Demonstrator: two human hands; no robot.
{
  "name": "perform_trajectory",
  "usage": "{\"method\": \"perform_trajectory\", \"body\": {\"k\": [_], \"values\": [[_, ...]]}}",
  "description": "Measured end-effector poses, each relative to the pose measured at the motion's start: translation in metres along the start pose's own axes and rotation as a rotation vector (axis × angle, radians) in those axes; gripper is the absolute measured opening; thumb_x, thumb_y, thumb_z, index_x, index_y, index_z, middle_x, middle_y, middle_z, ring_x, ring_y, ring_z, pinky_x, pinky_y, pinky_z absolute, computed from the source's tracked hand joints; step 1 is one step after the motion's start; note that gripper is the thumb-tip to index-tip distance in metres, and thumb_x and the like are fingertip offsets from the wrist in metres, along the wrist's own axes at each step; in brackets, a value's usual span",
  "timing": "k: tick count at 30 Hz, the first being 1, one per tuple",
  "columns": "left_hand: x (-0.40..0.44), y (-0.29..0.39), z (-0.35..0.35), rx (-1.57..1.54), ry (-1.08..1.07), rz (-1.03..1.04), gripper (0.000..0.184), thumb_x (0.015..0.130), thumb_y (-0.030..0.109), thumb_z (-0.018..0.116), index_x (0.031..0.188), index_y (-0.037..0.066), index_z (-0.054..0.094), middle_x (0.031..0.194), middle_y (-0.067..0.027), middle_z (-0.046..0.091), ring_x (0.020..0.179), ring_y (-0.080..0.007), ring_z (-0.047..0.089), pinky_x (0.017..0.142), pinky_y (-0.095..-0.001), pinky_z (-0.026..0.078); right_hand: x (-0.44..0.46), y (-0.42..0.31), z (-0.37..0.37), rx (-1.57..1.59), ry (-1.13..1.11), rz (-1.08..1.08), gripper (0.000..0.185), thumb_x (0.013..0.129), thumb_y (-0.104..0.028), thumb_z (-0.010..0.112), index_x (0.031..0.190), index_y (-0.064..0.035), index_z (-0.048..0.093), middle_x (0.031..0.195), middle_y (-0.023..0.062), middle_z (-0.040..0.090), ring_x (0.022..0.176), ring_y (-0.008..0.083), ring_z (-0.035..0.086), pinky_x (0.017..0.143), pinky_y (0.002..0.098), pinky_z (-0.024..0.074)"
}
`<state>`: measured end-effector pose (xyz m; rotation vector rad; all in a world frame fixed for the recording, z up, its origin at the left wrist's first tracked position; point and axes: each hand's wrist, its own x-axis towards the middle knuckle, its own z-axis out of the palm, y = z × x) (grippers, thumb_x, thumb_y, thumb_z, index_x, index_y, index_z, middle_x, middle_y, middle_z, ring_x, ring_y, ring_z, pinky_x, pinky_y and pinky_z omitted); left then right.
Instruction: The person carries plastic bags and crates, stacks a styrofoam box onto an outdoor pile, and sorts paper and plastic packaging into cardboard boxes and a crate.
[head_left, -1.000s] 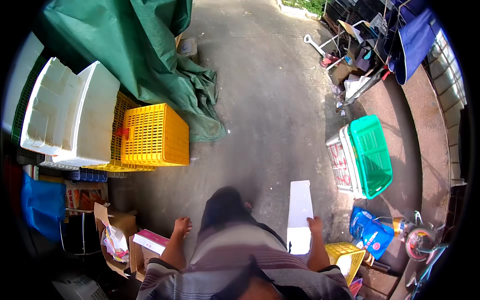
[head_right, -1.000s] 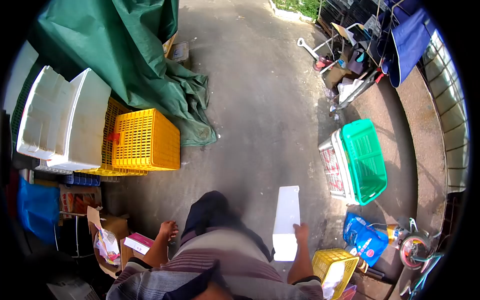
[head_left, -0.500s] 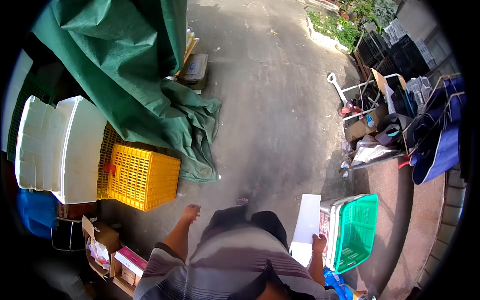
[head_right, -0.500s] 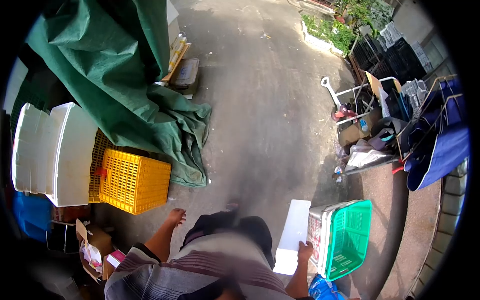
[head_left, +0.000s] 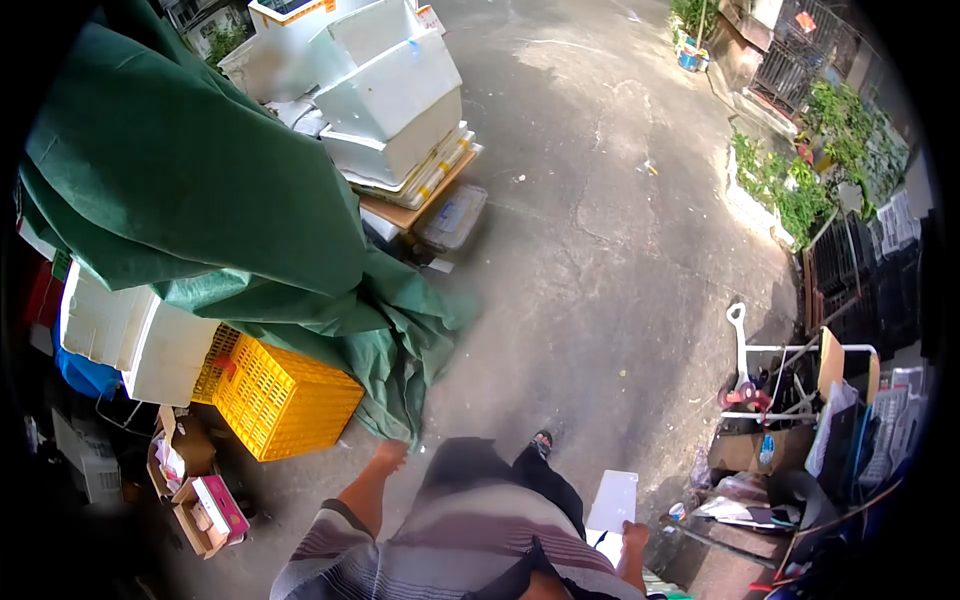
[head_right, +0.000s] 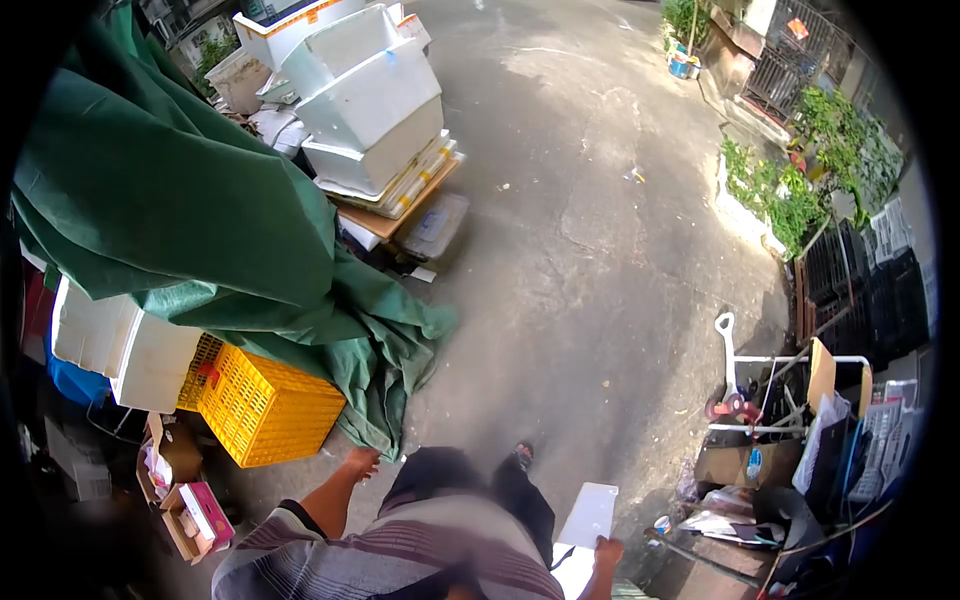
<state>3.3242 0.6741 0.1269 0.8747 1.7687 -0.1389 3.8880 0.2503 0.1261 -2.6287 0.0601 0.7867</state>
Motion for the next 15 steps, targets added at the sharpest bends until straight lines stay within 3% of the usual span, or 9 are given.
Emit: {"method": "perform_trajectory", "body": {"k": [2, 4, 6, 8, 9, 10, 15], "values": [[-0.019, 0.015, 0.014, -0.121, -0.003, -0.026, 0.026, 0.093, 0.028, 0.058, 0.107, 0.008, 0.066, 0.089, -0.0079, 0.069, 0.069, -0.0219, 0.068, 0.053, -0.0383, 0.052, 0.066, -0.077, -0.004, 0.008, 0.022, -0.181, 0.033, 0.071, -0.017, 0.076, 0.088, 0.0093, 0.068, 0.080, 0.0228, 0.069, 0.074, 0.0320, 0.068, 0.071, 0.0438, 0.0524], [-0.021, 0.028, 0.030, -0.281, -0.024, -0.067, 0.033, 0.093, 0.034, 0.060, 0.115, 0.009, 0.062, 0.102, -0.0089, 0.068, 0.078, -0.0227, 0.067, 0.060, -0.0401, 0.051, 0.123, -0.164, -0.004, -0.049, 0.064, -0.431, 0.035, 0.072, -0.015, 0.076, 0.093, 0.0105, 0.068, 0.082, 0.0230, 0.070, 0.075, 0.0322, 0.069, 0.071, 0.0428, 0.0532], [-0.002, 0.018, 0.050, -0.345, -0.054, -0.059, 0.037, 0.093, 0.036, 0.061, 0.119, 0.009, 0.060, 0.109, -0.0097, 0.067, 0.082, -0.0236, 0.067, 0.064, -0.0415, 0.050, 0.141, -0.290, -0.008, -0.009, -0.102, -0.517, 0.037, 0.075, -0.014, 0.075, 0.102, 0.0103, 0.067, 0.086, 0.0237, 0.070, 0.079, 0.0308, 0.069, 0.074, 0.0393, 0.0535], [0.040, 0.015, 0.075, -0.322, -0.091, 0.010, 0.037, 0.094, 0.036, 0.061, 0.119, 0.010, 0.059, 0.110, -0.0103, 0.067, 0.083, -0.0247, 0.067, 0.064, -0.0426, 0.050, 0.135, -0.417, -0.002, 0.104, -0.146, -0.767, 0.036, 0.077, -0.013, 0.073, 0.106, 0.0074, 0.068, 0.089, 0.0222, 0.071, 0.080, 0.0296, 0.069, 0.076, 0.0381, 0.0528], [0.033, 0.056, 0.076, -0.528, -0.100, -0.270, 0.036, 0.095, 0.034, 0.059, 0.121, 0.009, 0.058, 0.112, -0.0113, 0.067, 0.084, -0.0263, 0.067, 0.065, -0.0443, 0.050, 0.120, -0.486, 0.002, 0.134, -0.194, -0.875, 0.034, 0.082, -0.007, 0.069, 0.111, 0.0103, 0.065, 0.097, 0.0181, 0.072, 0.088, 0.0219, 0.068, 0.080, 0.0328, 0.0533], [0.052, 0.070, 0.082, -0.523, -0.101, -0.267, 0.036, 0.095, 0.033, 0.059, 0.122, 0.009, 0.058, 0.114, -0.0117, 0.067, 0.085, -0.0272, 0.067, 0.065, -0.0449, 0.050, 0.100, -0.550, -0.002, 0.124, -0.259, -0.892, 0.039, 0.085, -0.006, 0.067, 0.119, 0.0103, 0.062, 0.107, 0.0189, 0.070, 0.097, 0.0226, 0.067, 0.086, 0.0322, 0.0518], [0.118, 0.184, 0.066, -0.630, -0.004, -0.264, 0.037, 0.095, 0.032, 0.059, 0.124, 0.009, 0.057, 0.113, -0.0122, 0.066, 0.086, -0.0285, 0.066, 0.067, -0.0457, 0.050, 0.022, -0.820, 0.000, 0.326, -0.342, -1.227, 0.040, 0.087, -0.010, 0.067, 0.121, 0.0091, 0.062, 0.114, 0.0219, 0.069, 0.106, 0.0284, 0.066, 0.094, 0.0369, 0.0503]]}}
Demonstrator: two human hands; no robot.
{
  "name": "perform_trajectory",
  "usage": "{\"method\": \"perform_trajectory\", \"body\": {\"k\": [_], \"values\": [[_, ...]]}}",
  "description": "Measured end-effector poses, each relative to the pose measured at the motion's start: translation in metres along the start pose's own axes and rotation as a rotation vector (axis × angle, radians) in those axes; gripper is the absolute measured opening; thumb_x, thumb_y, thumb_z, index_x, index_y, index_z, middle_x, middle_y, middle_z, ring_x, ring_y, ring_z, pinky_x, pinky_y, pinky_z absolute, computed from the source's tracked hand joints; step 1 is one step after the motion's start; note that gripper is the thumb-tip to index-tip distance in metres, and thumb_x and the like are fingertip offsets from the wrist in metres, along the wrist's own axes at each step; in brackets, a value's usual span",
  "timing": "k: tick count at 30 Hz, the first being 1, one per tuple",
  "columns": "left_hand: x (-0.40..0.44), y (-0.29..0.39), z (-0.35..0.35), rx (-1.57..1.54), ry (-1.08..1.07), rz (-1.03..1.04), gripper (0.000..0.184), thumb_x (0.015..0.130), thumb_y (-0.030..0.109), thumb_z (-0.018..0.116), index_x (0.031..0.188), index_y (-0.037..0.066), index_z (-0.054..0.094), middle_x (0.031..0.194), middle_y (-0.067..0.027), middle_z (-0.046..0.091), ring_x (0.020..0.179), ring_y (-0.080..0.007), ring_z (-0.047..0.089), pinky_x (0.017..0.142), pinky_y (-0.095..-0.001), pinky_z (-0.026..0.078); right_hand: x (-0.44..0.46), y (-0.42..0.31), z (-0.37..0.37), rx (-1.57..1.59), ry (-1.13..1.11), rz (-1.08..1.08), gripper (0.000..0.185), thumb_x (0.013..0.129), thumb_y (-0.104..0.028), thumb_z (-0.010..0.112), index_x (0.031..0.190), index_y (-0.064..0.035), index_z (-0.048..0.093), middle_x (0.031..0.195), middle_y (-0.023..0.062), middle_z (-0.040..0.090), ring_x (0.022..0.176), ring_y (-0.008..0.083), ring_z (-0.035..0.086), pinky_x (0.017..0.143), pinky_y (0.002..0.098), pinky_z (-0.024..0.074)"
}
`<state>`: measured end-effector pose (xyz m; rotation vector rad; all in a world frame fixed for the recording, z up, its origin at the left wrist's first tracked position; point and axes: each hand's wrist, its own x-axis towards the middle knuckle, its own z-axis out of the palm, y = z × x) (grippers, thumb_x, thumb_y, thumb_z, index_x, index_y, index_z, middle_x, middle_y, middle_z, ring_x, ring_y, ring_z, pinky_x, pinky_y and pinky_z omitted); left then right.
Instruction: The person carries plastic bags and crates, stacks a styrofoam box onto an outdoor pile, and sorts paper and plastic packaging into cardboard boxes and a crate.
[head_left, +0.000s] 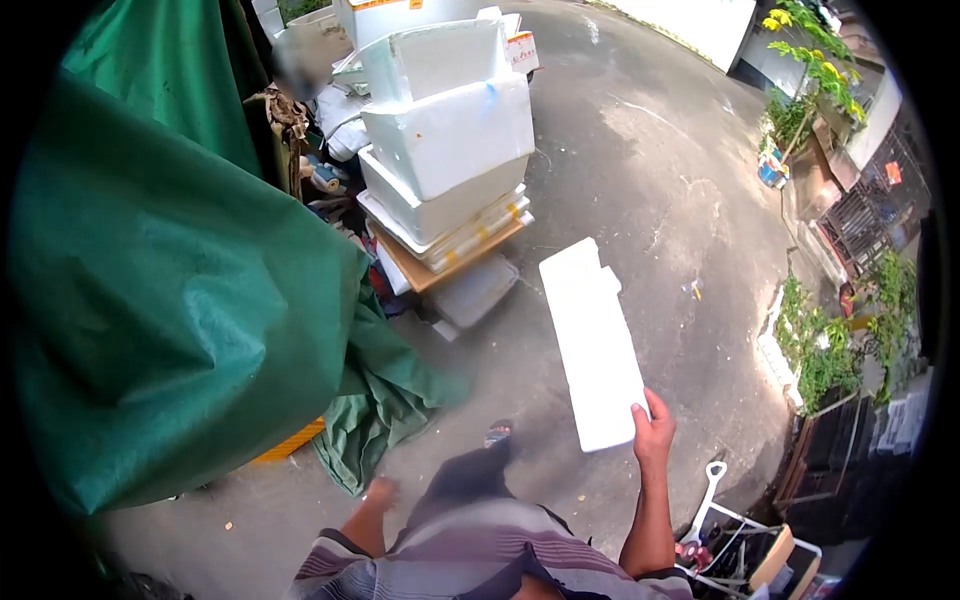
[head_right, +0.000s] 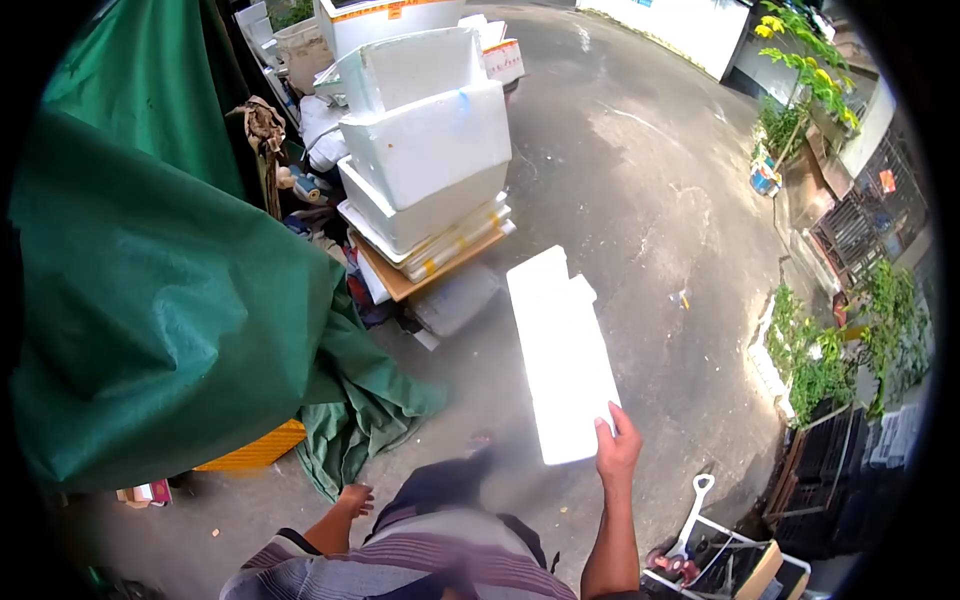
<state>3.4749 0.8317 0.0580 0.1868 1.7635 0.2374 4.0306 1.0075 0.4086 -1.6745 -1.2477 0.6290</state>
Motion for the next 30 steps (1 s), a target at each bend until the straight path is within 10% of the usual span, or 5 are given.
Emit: {"method": "perform_trajectory", "body": {"k": [4, 11, 16, 19, 30], "values": [[-0.062, 0.164, 0.036, -0.322, 0.039, 0.329, 0.025, 0.093, 0.021, 0.060, 0.113, 0.005, 0.062, 0.086, -0.0065, 0.063, 0.070, -0.0185, 0.062, 0.055, -0.0335, 0.048, 0.170, -0.150, 0.049, -0.095, -0.028, -0.593, 0.034, 0.089, -0.010, 0.067, 0.118, 0.0077, 0.065, 0.096, 0.0203, 0.070, 0.089, 0.0276, 0.069, 0.078, 0.0356, 0.0533], [-0.112, 0.253, 0.055, -0.691, 0.144, 0.521, 0.035, 0.095, 0.027, 0.061, 0.125, 0.009, 0.055, 0.106, -0.0080, 0.067, 0.084, -0.0213, 0.067, 0.070, -0.0358, 0.053, 0.403, -0.269, 0.226, -0.290, -0.037, -1.153, 0.030, 0.088, -0.013, 0.068, 0.115, -0.0016, 0.066, 0.085, 0.0154, 0.066, 0.073, 0.0325, 0.064, 0.066, 0.0397, 0.0514], [-0.069, 0.121, 0.109, -1.011, 0.333, 0.070, 0.030, 0.096, 0.024, 0.056, 0.122, 0.009, 0.053, 0.093, -0.0101, 0.063, 0.070, -0.0250, 0.063, 0.052, -0.0382, 0.047, 0.479, -0.325, 0.283, -0.515, -0.228, -1.167, 0.024, 0.086, -0.018, 0.065, 0.106, -0.0052, 0.068, 0.085, 0.0158, 0.068, 0.079, 0.0343, 0.066, 0.071, 0.0438, 0.0533], [-0.091, 0.051, 0.166, -1.084, 0.200, -0.182, 0.047, 0.097, 0.027, 0.050, 0.141, 0.012, 0.041, 0.134, -0.0220, 0.053, 0.106, -0.0452, 0.060, 0.078, -0.0600, 0.050, 0.521, -0.410, 0.279, -0.687, -0.371, -1.153, 0.027, 0.084, -0.023, 0.060, 0.101, -0.0044, 0.072, 0.090, 0.0207, 0.071, 0.090, 0.0374, 0.068, 0.082, 0.0482, 0.0522], [-0.154, 0.187, 0.232, -1.149, 0.498, -0.015, 0.044, 0.097, 0.028, 0.055, 0.130, 0.001, 0.048, 0.114, -0.0184, 0.065, 0.088, -0.0331, 0.069, 0.064, -0.0427, 0.055, 0.656, -0.604, 0.454, -0.968, -0.761, -1.026, 0.032, 0.070, -0.018, 0.071, 0.093, 0.0048, 0.073, 0.085, 0.0209, 0.071, 0.077, 0.0339, 0.071, 0.069, 0.0457, 0.0580]]}}
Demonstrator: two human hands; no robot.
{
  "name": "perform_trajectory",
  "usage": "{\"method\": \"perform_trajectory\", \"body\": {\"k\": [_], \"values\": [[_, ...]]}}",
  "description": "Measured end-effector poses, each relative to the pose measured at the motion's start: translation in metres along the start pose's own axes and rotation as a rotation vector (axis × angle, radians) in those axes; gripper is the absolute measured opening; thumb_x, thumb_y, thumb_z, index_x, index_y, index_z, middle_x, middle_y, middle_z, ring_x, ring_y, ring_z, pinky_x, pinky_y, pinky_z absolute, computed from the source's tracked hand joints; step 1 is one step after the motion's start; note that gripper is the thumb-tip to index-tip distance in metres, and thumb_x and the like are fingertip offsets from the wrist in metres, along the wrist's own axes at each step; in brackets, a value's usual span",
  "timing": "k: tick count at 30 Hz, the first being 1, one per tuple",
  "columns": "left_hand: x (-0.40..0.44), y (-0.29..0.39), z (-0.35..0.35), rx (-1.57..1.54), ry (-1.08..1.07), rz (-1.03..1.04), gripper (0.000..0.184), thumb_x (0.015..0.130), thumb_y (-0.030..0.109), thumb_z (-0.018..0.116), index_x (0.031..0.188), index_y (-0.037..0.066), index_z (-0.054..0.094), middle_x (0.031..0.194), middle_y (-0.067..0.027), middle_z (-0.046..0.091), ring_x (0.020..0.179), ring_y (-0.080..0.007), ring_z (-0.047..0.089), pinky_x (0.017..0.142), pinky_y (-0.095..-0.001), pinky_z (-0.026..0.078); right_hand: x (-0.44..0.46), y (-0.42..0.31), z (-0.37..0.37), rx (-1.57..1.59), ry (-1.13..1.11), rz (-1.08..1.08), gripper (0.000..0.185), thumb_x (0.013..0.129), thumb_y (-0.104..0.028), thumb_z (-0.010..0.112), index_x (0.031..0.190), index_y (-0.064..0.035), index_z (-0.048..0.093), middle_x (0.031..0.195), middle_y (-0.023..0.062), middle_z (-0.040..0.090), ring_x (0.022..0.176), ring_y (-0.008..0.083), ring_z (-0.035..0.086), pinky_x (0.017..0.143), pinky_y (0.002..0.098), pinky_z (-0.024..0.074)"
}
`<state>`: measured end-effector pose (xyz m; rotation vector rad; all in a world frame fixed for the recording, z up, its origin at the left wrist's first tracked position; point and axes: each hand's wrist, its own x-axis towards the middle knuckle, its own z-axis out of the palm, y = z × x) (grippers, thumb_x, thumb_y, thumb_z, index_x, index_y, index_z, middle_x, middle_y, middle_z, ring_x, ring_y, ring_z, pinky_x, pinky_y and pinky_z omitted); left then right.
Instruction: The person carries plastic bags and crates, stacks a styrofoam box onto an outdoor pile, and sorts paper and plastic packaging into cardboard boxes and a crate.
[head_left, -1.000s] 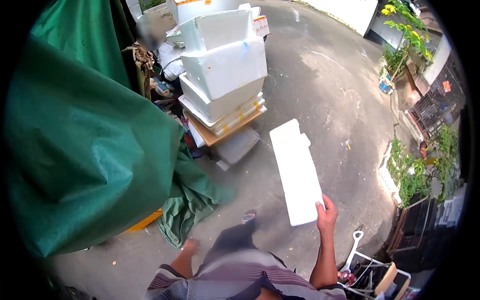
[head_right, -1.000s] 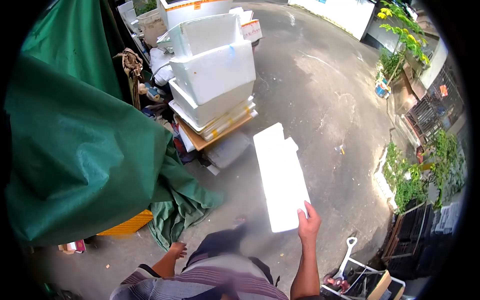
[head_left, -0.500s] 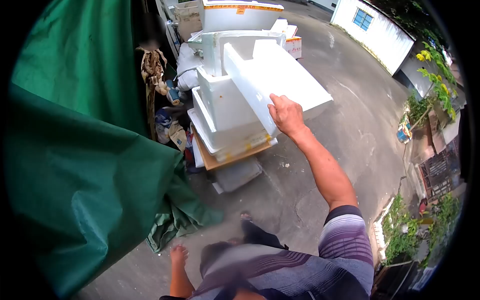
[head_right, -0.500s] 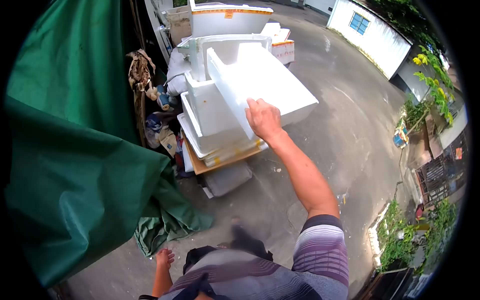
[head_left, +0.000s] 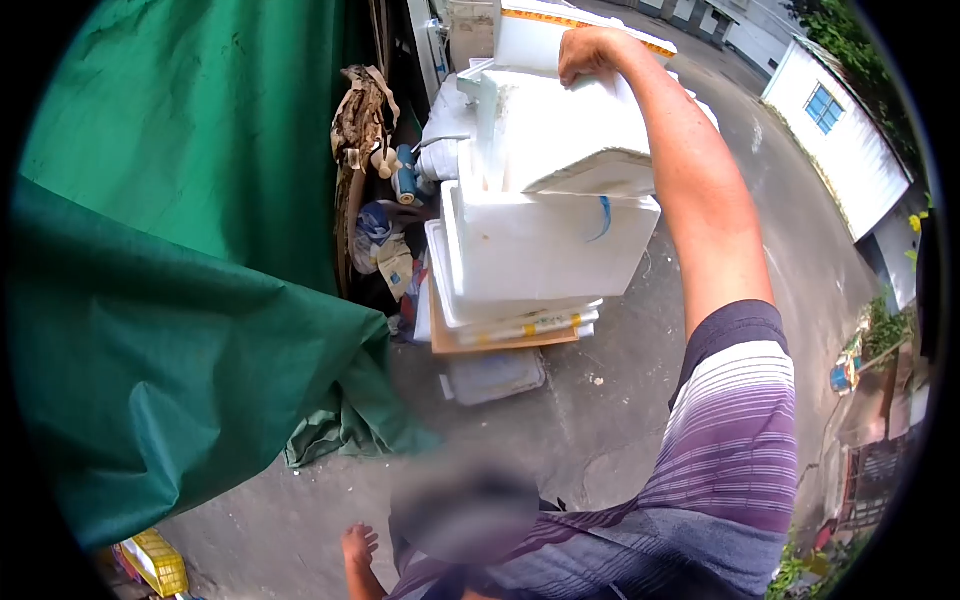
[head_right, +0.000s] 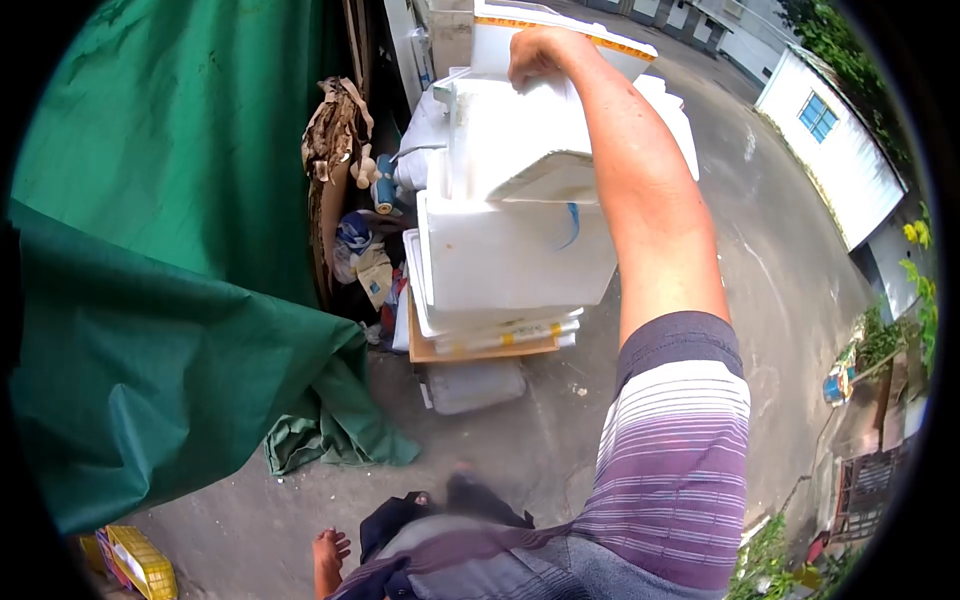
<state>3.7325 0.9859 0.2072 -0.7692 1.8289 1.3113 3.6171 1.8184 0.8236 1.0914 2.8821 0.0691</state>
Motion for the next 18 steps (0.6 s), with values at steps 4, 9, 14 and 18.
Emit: {"method": "perform_trajectory", "body": {"k": [4, 9, 14, 18], "values": [[0.001, -0.015, -0.009, -0.098, 0.084, 0.008, 0.043, 0.096, 0.030, 0.058, 0.129, 0.004, 0.048, 0.111, -0.0161, 0.065, 0.085, -0.0313, 0.068, 0.062, -0.0414, 0.053, 0.070, 0.004, 0.070, -0.043, -0.095, -0.039, 0.039, 0.068, -0.025, 0.073, 0.099, -0.0012, 0.074, 0.093, 0.0176, 0.072, 0.087, 0.0323, 0.069, 0.078, 0.0444, 0.0536], [-0.017, -0.079, -0.050, -0.199, 0.221, -0.089, 0.042, 0.096, 0.031, 0.058, 0.130, 0.008, 0.048, 0.104, -0.0135, 0.065, 0.079, -0.0306, 0.067, 0.060, -0.0454, 0.052, 0.076, -0.019, 0.156, 0.083, 0.696, 0.075, 0.035, 0.086, -0.040, 0.063, 0.090, -0.0064, 0.074, 0.097, 0.0161, 0.071, 0.095, 0.0361, 0.067, 0.094, 0.0458, 0.0490], [-0.054, -0.156, -0.072, -0.397, 0.316, -0.232, 0.036, 0.096, 0.026, 0.055, 0.127, 0.009, 0.051, 0.095, -0.0084, 0.063, 0.076, -0.0277, 0.064, 0.062, -0.0462, 0.049, 0.001, -0.068, 0.203, 0.367, 1.250, -0.146, 0.036, 0.089, -0.041, 0.062, 0.092, -0.0057, 0.070, 0.092, 0.0122, 0.068, 0.089, 0.0318, 0.064, 0.091, 0.0530, 0.0430], [-0.059, -0.194, -0.079, -0.513, 0.316, -0.375, 0.028, 0.095, 0.029, 0.058, 0.116, 0.010, 0.060, 0.088, -0.0029, 0.062, 0.070, -0.0230, 0.061, 0.066, -0.0467, 0.047, -0.153, -0.132, 0.405, 0.982, 0.360, -0.187, 0.031, 0.088, -0.028, 0.065, 0.099, 0.0016, 0.067, 0.089, 0.0131, 0.067, 0.078, 0.0293, 0.064, 0.077, 0.0468, 0.0476]]}}
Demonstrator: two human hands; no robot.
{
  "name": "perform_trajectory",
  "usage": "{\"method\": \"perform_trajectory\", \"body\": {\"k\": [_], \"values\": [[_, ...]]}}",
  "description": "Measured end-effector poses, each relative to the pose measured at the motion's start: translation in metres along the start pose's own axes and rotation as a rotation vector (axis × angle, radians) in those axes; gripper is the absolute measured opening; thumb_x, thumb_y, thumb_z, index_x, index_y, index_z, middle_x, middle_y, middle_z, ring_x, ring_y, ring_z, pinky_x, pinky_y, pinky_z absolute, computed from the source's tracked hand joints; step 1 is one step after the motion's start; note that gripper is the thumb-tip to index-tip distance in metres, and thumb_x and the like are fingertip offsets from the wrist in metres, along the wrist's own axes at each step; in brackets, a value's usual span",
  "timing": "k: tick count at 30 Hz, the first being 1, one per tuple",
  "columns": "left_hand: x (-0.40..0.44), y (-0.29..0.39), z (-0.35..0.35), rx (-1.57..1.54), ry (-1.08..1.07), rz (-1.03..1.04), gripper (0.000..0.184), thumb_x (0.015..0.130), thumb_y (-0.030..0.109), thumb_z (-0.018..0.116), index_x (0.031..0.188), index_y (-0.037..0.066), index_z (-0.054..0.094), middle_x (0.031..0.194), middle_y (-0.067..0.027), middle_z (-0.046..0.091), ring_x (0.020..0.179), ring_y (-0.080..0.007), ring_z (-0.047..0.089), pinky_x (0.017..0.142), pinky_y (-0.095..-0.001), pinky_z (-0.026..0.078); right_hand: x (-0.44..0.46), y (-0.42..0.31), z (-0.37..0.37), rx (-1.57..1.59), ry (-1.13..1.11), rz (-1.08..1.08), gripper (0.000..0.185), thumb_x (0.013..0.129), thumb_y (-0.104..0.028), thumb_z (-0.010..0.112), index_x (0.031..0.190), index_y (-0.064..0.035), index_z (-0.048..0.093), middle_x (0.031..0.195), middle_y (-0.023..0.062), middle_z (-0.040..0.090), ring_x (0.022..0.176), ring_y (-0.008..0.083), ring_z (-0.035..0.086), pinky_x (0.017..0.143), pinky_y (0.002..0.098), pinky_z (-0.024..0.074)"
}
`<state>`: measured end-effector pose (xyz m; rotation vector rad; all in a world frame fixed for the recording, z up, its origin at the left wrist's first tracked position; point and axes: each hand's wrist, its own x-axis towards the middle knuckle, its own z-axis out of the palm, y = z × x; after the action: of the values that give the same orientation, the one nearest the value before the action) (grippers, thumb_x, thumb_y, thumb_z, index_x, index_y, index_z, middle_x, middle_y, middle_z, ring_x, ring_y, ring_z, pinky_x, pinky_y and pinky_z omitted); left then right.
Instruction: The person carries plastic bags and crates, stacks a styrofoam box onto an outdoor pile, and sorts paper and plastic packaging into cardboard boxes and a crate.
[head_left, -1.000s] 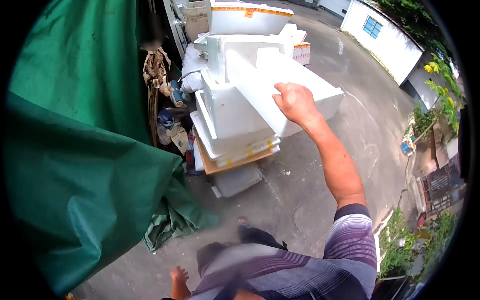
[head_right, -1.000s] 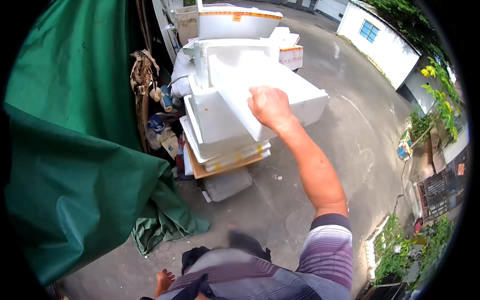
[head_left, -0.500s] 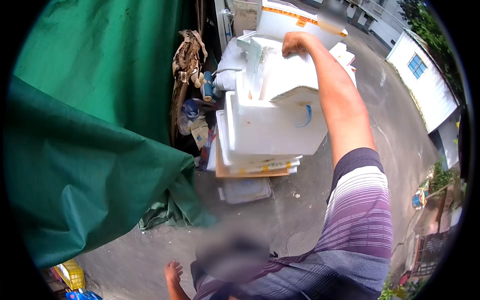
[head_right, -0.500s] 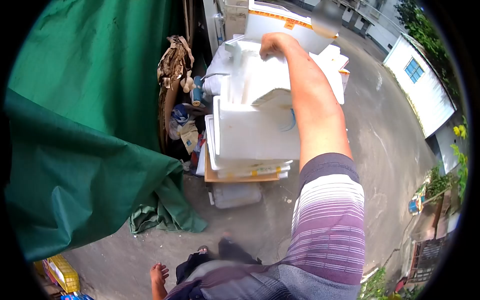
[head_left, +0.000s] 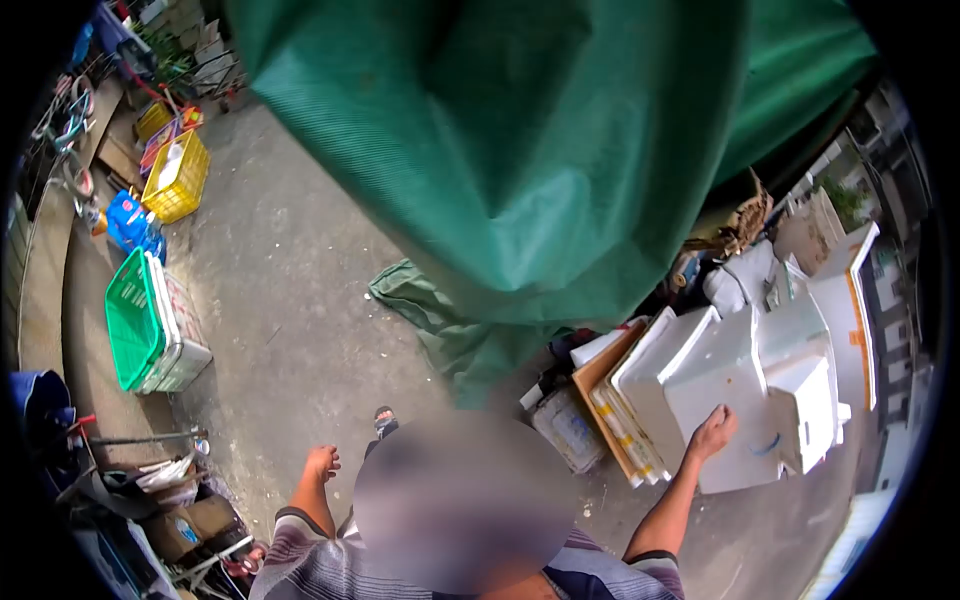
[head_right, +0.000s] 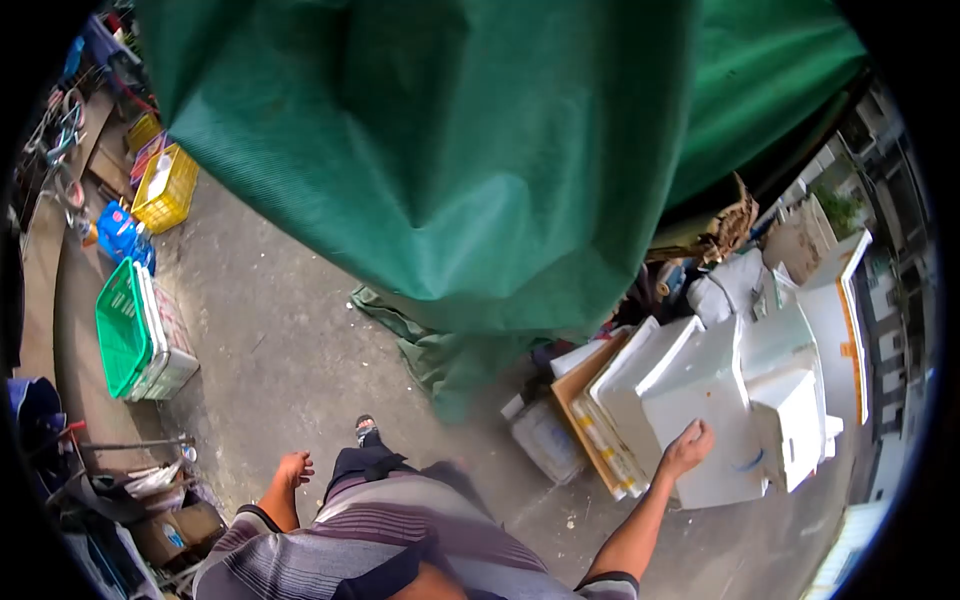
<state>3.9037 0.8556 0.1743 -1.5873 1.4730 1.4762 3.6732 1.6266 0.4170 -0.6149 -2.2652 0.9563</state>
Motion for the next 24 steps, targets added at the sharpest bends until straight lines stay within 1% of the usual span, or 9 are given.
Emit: {"method": "perform_trajectory", "body": {"k": [4, 7, 11, 14, 15, 18, 20, 21, 24], "values": [[0.040, 0.004, -0.034, -0.092, -0.031, 0.051, 0.036, 0.094, 0.032, 0.060, 0.121, 0.010, 0.062, 0.095, -0.0040, 0.065, 0.072, -0.0220, 0.061, 0.061, -0.0424, 0.046, -0.268, 0.080, 0.088, -0.184, -0.815, 0.822, 0.031, 0.087, -0.014, 0.068, 0.106, 0.0089, 0.063, 0.085, 0.0141, 0.066, 0.068, 0.0269, 0.063, 0.063, 0.0405, 0.0521], [0.065, 0.028, -0.075, -0.176, -0.010, 0.153, 0.035, 0.093, 0.032, 0.062, 0.118, 0.007, 0.064, 0.095, -0.0046, 0.066, 0.072, -0.0204, 0.060, 0.057, -0.0369, 0.045, -0.364, 0.050, 0.151, -0.253, -1.094, 0.859, 0.029, 0.088, -0.015, 0.068, 0.106, 0.0069, 0.064, 0.082, 0.0129, 0.066, 0.067, 0.0249, 0.064, 0.059, 0.0392, 0.0515], [0.090, 0.067, -0.122, -0.052, 0.048, 0.262, 0.037, 0.091, 0.030, 0.065, 0.116, 0.004, 0.065, 0.096, -0.0062, 0.067, 0.074, -0.0188, 0.061, 0.059, -0.0345, 0.048, -0.405, -0.010, 0.218, -0.257, -1.210, 0.568, 0.027, 0.089, -0.016, 0.067, 0.105, 0.0042, 0.065, 0.079, 0.0113, 0.066, 0.066, 0.0223, 0.064, 0.055, 0.0374, 0.0506], [0.062, 0.145, -0.130, -0.116, 0.006, 0.347, 0.038, 0.091, 0.028, 0.065, 0.120, 0.003, 0.063, 0.099, -0.0075, 0.069, 0.078, -0.0176, 0.063, 0.061, -0.0320, 0.049, -0.396, -0.050, 0.266, -0.240, -1.178, 0.353, 0.025, 0.089, -0.017, 0.067, 0.105, 0.0022, 0.066, 0.076, 0.0101, 0.065, 0.065, 0.0203, 0.064, 0.052, 0.0360, 0.0500], [0.052, 0.173, -0.132, -0.162, -0.015, 0.390, 0.036, 0.093, 0.026, 0.063, 0.121, 0.004, 0.063, 0.100, -0.0071, 0.068, 0.079, -0.0164, 0.064, 0.057, -0.0292, 0.046, -0.387, -0.063, 0.286, -0.217, -1.154, 0.389, 0.024, 0.090, -0.018, 0.067, 0.104, 0.0016, 0.066, 0.075, 0.0097, 0.065, 0.064, 0.0197, 0.064, 0.051, 0.0356, 0.0497], [0.084, 0.241, -0.140, -0.242, -0.068, 0.597, 0.042, 0.093, 0.026, 0.064, 0.125, -0.001, 0.059, 0.107, -0.0103, 0.068, 0.092, -0.0186, 0.064, 0.073, -0.0297, 0.050, -0.339, -0.100, 0.369, -0.106, -1.080, 0.757, 0.019, 0.092, -0.019, 0.065, 0.101, -0.0030, 0.066, 0.076, 0.0080, 0.065, 0.064, 0.0173, 0.064, 0.051, 0.0329, 0.0502], [0.080, 0.298, -0.163, -0.259, -0.106, 0.640, 0.050, 0.093, 0.027, 0.064, 0.131, -0.004, 0.056, 0.116, -0.0153, 0.067, 0.102, -0.0226, 0.065, 0.086, -0.0331, 0.053, -0.312, -0.148, 0.427, -0.124, -1.077, 0.704, 0.010, 0.095, -0.022, 0.060, 0.096, -0.0119, 0.063, 0.070, 0.0000, 0.061, 0.058, 0.0162, 0.064, 0.043, 0.0292, 0.0403], [0.095, 0.317, -0.174, -0.297, -0.093, 0.656, 0.049, 0.093, 0.027, 0.064, 0.130, -0.003, 0.056, 0.116, -0.0148, 0.067, 0.100, -0.0221, 0.065, 0.084, -0.0330, 0.053, -0.308, -0.165, 0.462, -0.083, -1.057, 0.692, 0.011, 0.095, -0.021, 0.060, 0.099, -0.0111, 0.062, 0.070, 0.0000, 0.061, 0.057, 0.0169, 0.064, 0.041, 0.0273, 0.0355], [0.145, 0.371, -0.210, -0.417, -0.043, 0.631, 0.046, 0.093, 0.027, 0.064, 0.128, -0.001, 0.058, 0.112, -0.0123, 0.069, 0.093, -0.0206, 0.066, 0.077, -0.0332, 0.053, -0.301, -0.220, 0.562, -0.173, -1.167, 0.651, 0.012, 0.094, -0.021, 0.060, 0.097, -0.0102, 0.062, 0.069, 0.0005, 0.061, 0.055, 0.0177, 0.064, 0.040, 0.0280, 0.0352]]}}
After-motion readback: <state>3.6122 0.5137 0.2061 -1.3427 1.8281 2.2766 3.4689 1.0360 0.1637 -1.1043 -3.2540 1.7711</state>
